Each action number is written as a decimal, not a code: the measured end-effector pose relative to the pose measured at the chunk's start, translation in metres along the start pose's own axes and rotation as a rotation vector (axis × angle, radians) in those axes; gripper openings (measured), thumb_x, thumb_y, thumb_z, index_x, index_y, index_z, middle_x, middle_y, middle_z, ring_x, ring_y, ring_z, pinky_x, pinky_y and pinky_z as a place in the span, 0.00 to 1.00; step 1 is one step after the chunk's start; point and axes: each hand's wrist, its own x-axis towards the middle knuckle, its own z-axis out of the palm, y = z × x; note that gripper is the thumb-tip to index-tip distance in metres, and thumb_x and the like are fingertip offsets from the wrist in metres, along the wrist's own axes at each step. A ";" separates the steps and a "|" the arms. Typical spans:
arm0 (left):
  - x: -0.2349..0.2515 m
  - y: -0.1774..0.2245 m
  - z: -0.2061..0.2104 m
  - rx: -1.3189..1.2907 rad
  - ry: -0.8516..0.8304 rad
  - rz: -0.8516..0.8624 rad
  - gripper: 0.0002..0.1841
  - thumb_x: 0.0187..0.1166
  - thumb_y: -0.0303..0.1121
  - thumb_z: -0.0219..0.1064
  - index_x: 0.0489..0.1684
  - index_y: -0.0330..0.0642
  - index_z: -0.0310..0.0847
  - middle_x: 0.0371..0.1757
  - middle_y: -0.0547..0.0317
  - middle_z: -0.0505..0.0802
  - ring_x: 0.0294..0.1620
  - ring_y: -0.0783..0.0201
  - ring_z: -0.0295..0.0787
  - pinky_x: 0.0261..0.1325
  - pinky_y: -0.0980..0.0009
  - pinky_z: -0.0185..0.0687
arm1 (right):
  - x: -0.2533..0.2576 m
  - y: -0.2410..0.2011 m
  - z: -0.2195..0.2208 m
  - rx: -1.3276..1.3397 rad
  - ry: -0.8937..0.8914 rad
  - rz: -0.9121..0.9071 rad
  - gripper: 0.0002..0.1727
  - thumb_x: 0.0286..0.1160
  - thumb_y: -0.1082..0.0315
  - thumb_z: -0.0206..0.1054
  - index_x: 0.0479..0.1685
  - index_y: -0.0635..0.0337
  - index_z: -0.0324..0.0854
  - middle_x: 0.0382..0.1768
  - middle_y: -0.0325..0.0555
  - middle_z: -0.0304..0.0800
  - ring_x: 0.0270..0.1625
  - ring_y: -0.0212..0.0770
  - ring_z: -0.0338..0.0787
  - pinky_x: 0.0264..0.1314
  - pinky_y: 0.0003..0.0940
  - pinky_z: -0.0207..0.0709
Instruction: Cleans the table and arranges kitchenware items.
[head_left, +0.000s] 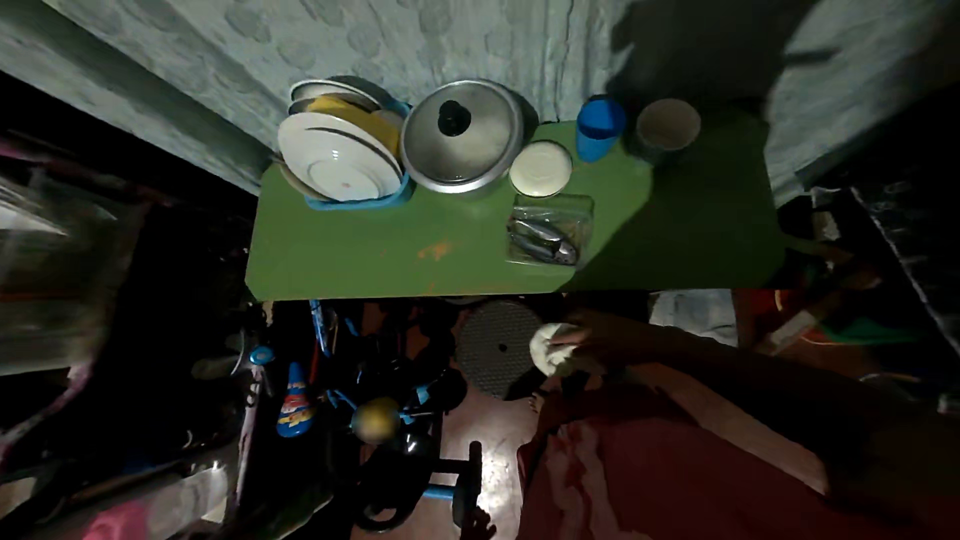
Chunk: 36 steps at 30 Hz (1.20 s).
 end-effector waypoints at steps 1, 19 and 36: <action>0.005 0.008 0.003 0.013 0.004 -0.009 0.23 0.95 0.27 0.44 0.83 0.23 0.59 0.78 0.23 0.74 0.69 0.39 0.77 0.69 0.48 0.72 | -0.016 -0.001 -0.016 -0.030 -0.059 0.109 0.22 0.87 0.65 0.61 0.78 0.58 0.79 0.75 0.65 0.78 0.80 0.67 0.74 0.84 0.62 0.62; -0.017 0.055 0.081 0.189 0.065 0.058 0.23 0.95 0.36 0.50 0.80 0.26 0.65 0.69 0.24 0.80 0.63 0.36 0.80 0.62 0.42 0.75 | -0.128 0.119 -0.086 -0.400 0.728 0.452 0.25 0.82 0.59 0.66 0.77 0.55 0.80 0.82 0.74 0.67 0.83 0.77 0.67 0.83 0.73 0.59; -0.014 0.034 0.110 0.066 0.010 0.019 0.22 0.93 0.27 0.50 0.82 0.26 0.63 0.76 0.25 0.77 0.68 0.39 0.78 0.67 0.47 0.72 | -0.102 0.153 -0.112 -0.260 0.434 0.644 0.21 0.87 0.57 0.62 0.70 0.58 0.85 0.72 0.65 0.81 0.81 0.72 0.71 0.77 0.80 0.55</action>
